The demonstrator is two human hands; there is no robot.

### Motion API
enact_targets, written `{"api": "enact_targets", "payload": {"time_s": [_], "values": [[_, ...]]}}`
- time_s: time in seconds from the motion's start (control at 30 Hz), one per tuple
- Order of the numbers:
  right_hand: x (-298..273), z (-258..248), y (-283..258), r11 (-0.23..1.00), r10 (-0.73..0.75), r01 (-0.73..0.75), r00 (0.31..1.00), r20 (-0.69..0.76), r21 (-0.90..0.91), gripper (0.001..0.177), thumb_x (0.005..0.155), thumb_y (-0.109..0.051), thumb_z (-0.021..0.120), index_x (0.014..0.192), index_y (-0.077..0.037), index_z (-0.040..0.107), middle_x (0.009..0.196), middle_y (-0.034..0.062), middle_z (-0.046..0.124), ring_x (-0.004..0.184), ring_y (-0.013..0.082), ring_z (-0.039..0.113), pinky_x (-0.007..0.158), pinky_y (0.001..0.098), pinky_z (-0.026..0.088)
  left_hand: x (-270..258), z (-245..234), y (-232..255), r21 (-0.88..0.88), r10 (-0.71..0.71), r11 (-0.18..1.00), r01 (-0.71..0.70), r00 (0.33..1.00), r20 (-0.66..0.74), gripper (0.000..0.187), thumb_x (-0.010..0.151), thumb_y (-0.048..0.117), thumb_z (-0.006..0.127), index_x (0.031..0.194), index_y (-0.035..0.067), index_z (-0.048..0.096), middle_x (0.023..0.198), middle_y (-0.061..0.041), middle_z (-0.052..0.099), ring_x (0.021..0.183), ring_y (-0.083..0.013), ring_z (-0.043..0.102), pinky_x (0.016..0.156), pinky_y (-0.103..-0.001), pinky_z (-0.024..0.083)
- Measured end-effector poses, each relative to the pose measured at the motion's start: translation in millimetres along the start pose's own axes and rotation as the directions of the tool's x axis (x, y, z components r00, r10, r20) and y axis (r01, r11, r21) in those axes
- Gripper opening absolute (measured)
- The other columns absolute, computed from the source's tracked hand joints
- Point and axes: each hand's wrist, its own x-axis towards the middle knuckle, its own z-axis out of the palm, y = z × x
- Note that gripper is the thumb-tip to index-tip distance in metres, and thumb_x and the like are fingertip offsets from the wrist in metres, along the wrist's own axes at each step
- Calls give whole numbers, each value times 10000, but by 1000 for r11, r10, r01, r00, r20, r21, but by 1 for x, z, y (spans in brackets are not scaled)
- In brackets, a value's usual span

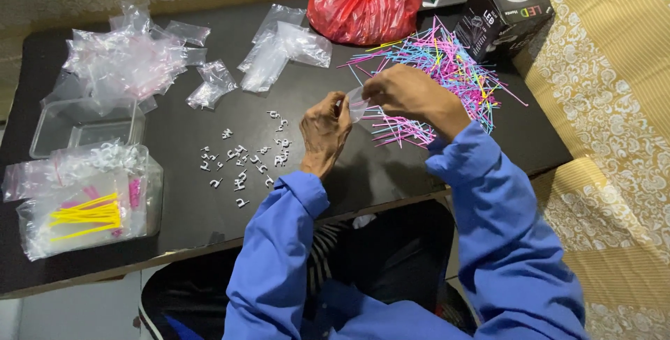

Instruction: Sorting and packaging small colorful sticks and white plastic clips into individual plastic bags.

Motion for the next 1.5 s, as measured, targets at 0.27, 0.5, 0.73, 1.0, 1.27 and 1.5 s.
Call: {"api": "enact_targets", "payload": {"time_s": [0.27,0.5,0.73,1.0,1.27,1.5], "values": [[19,-10,-18,998,-41,43,998,47,-36,291,812,2,744,1099,-45,754,931,189,776,923,390,757,804,459,595,-1,-16,17,-97,-43,994,46,999,32,63,947,194,675,917,166,723,577,-124,658,646,-382,720,551,-451,548],[11,8,-5,972,-126,162,970,-207,169,162,878,1,706,1035,-36,728,964,209,717,956,433,710,854,489,564,0,-11,14,-189,-64,980,68,998,27,43,918,170,712,899,162,749,630,-112,706,627,-330,737,548,-390,546],[-18,15,33,956,-141,248,860,-491,160,112,969,-30,675,1054,-82,725,1038,148,710,1016,380,703,910,453,554,7,-17,7,-237,-100,967,95,995,-12,75,915,157,692,899,164,765,631,-90,706,560,-224,698,546,-346,514],[-55,83,89,926,367,-362,929,36,-102,277,869,-249,698,1099,-108,758,941,185,773,940,443,740,812,566,598,7,-30,1,-159,-127,980,122,992,-21,76,920,162,709,888,158,778,615,-92,704,563,-214,709,537,-303,500],[-59,138,135,960,257,-275,944,-208,-60,197,873,-154,650,1008,-154,794,872,199,760,884,433,727,811,547,575,2,-19,2,-108,-129,986,126,992,-16,61,917,213,721,914,189,777,620,-78,709,622,-277,738,552,-334,522],[-62,108,123,944,286,-207,902,-324,257,181,896,-167,698,1051,-136,786,974,180,769,953,425,718,830,519,567,2,-17,1,-99,-128,987,126,992,-16,71,919,213,714,929,188,780,587,-69,693,611,-282,729,555,-334,527]]}}
